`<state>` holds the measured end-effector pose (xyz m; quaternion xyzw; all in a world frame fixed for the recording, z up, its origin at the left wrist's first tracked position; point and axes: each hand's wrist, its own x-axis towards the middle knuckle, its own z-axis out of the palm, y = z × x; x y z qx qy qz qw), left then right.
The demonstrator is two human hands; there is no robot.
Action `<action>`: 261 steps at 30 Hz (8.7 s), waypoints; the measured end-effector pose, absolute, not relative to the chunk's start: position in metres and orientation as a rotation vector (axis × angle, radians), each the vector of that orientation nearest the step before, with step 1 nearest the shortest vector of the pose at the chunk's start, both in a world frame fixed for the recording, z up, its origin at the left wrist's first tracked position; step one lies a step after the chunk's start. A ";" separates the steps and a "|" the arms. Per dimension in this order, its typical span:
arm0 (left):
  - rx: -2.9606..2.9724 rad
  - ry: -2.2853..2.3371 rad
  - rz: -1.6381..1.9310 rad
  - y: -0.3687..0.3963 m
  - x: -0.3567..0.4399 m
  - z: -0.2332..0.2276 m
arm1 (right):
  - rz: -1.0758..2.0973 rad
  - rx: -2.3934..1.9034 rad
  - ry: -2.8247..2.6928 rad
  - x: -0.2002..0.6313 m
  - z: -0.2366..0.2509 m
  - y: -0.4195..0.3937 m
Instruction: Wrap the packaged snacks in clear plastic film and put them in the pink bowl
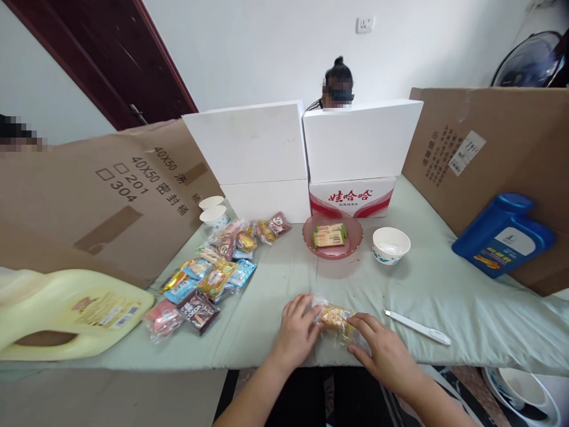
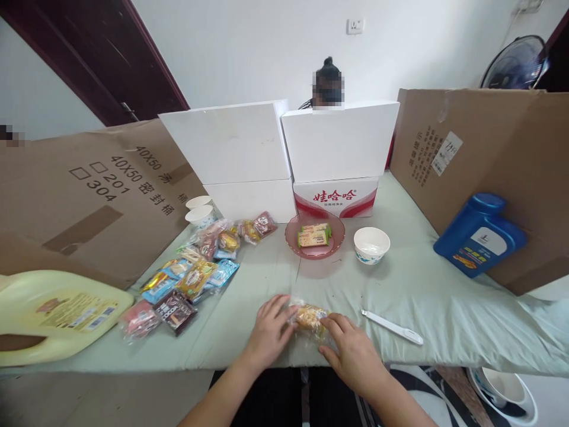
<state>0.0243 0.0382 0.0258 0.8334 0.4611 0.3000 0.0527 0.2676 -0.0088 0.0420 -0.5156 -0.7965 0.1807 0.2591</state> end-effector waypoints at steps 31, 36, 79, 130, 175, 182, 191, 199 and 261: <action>2.615 1.443 0.855 0.042 0.010 0.019 | 0.097 -1.363 -2.206 0.270 0.048 0.016; 2.627 1.307 1.046 0.028 0.004 0.046 | 0.017 -1.389 -1.978 0.280 0.055 0.024; 2.650 1.292 0.230 0.066 0.054 0.025 | 0.046 -1.551 -2.236 0.261 -0.016 0.040; 2.662 0.913 0.446 0.010 -0.070 0.036 | 0.509 -1.200 -2.478 0.322 0.041 0.000; 2.246 1.955 0.678 0.094 -0.032 -0.003 | -0.190 -1.976 -2.127 0.283 -0.014 0.053; 2.510 1.784 0.812 0.082 -0.007 0.024 | -0.261 -1.943 -2.161 0.282 -0.015 0.051; 2.665 1.070 0.313 0.076 0.037 0.015 | -0.217 -1.945 -2.137 0.284 -0.015 0.054; 2.701 1.082 0.178 0.077 0.032 0.009 | -0.332 -1.686 -2.108 0.272 0.010 0.052; 2.333 1.813 0.749 0.086 -0.050 0.004 | 0.341 -1.904 -1.796 0.286 0.000 0.040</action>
